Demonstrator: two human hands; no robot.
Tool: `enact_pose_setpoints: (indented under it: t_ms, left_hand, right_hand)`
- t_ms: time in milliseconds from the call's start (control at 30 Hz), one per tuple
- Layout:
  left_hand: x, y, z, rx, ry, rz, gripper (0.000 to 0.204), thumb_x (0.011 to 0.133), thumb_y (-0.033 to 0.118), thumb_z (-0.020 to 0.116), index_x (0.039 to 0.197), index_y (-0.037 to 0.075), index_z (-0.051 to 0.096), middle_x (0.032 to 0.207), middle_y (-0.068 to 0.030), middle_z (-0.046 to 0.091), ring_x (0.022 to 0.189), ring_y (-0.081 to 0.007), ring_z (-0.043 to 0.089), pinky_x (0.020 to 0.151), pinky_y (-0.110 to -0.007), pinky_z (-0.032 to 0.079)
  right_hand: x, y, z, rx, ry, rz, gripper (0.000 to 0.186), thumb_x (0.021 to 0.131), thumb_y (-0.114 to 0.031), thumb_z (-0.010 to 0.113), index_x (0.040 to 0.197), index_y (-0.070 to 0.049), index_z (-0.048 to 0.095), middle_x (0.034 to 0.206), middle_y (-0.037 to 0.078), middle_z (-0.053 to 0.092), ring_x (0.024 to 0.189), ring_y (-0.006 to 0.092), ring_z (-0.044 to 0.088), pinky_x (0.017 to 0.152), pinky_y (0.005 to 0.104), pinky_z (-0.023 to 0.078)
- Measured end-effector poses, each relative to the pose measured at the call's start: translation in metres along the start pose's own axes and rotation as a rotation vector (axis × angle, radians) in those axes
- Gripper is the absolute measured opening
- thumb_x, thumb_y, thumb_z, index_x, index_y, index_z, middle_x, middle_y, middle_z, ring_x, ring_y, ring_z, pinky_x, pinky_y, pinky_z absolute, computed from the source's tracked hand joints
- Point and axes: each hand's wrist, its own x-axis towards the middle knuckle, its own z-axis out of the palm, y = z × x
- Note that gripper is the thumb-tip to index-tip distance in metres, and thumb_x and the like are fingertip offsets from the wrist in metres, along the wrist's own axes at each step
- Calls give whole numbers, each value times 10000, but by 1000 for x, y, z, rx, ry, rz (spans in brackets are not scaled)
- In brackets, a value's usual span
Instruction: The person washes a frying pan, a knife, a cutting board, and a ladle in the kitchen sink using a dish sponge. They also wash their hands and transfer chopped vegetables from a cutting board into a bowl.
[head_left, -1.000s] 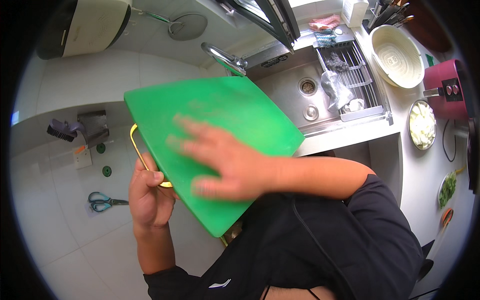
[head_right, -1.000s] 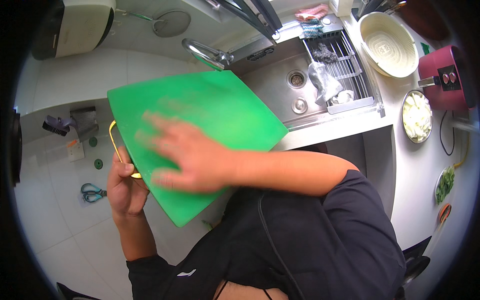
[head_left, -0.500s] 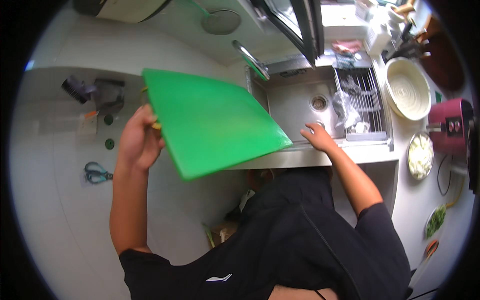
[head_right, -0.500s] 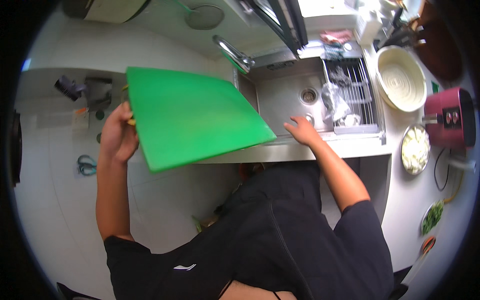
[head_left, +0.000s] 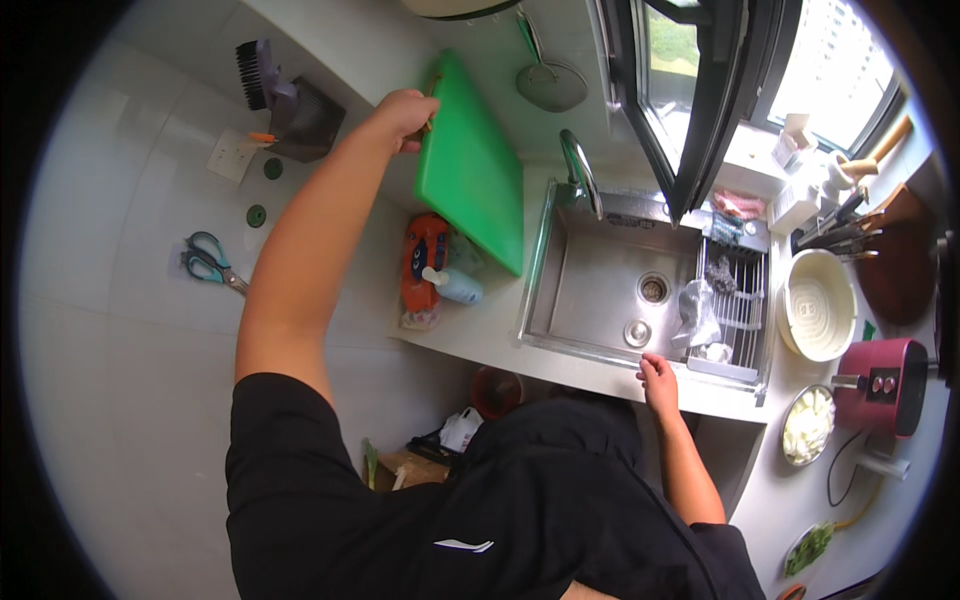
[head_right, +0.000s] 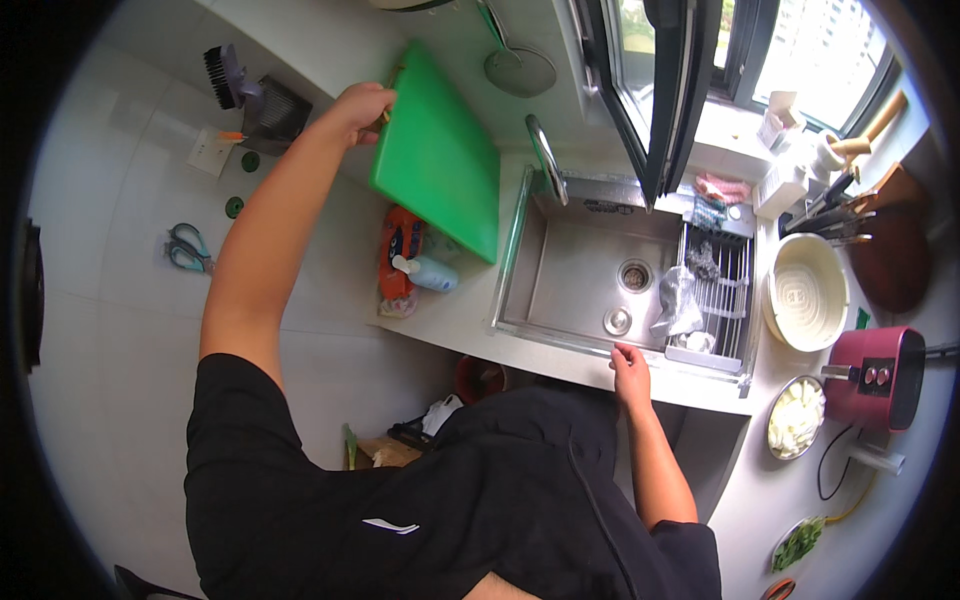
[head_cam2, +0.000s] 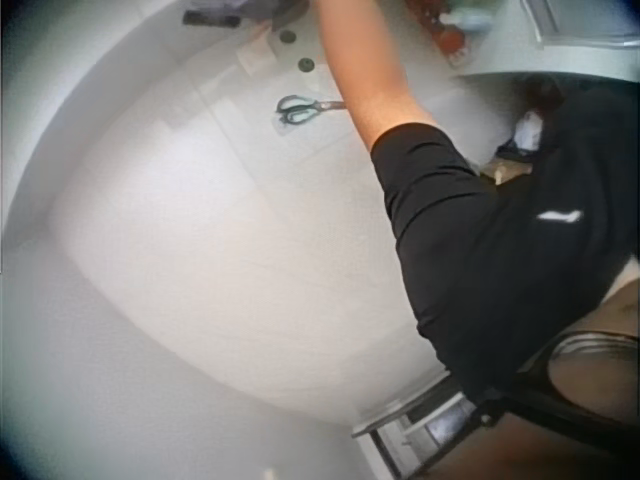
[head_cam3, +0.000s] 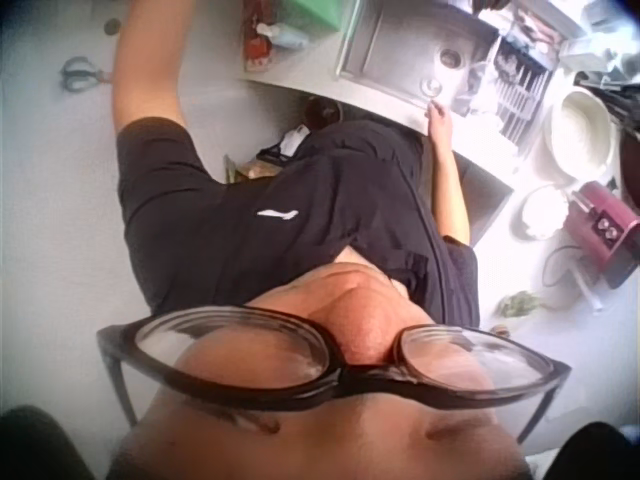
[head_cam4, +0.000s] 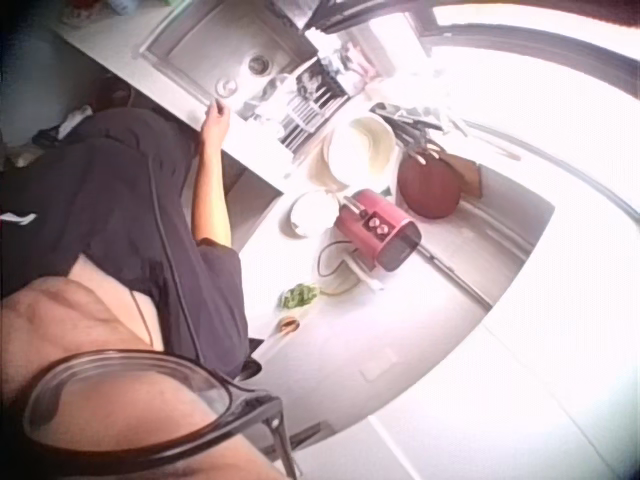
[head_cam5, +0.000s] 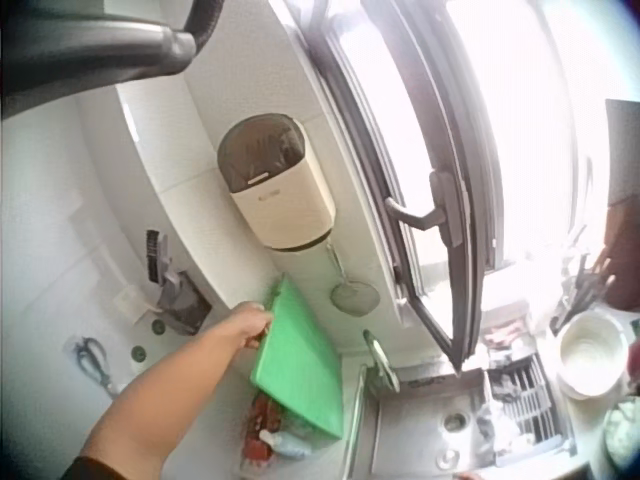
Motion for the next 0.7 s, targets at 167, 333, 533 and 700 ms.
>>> enact_pose_setpoints:
  t_ms: [167, 333, 533, 700]
  left_hand:
    - [9, -11, -14, 191, 94, 50, 301, 862, 264, 647, 1041, 28, 592, 945, -104, 673, 805, -194, 674, 639, -371, 577]
    - [-43, -28, -6, 532, 46, 161, 457, 867, 308, 687, 1187, 2, 574, 988, -166, 683, 826, -245, 692, 627, -408, 578]
    - [-26, -91, -27, 366, 157, 134, 548, 854, 380, 698, 1254, 24, 582, 1001, -143, 710, 863, -279, 698, 693, -414, 568]
    - [-21, -114, -29, 332, 240, 145, 524, 872, 409, 676, 1249, 52, 611, 1026, -144, 703, 929, -272, 688, 817, -397, 533]
  right_hand:
    - [-1, -23, 4, 20, -1, 43, 316, 963, -240, 603, 1208, -41, 618, 1015, 26, 657, 822, 124, 643, 701, 248, 475]
    - [4, -29, -11, 24, 60, 2, 325, 963, -245, 602, 1206, -30, 618, 1033, 41, 659, 825, 122, 635, 698, 251, 478]
    - [-1, -18, -24, 26, 72, 59, 321, 960, -241, 613, 1202, -30, 624, 1004, 34, 658, 814, 105, 634, 678, 240, 477]
    - [-2, -12, -33, -5, 20, 61, 310, 991, -280, 574, 1203, -59, 618, 1029, 39, 665, 810, 120, 643, 662, 243, 474]
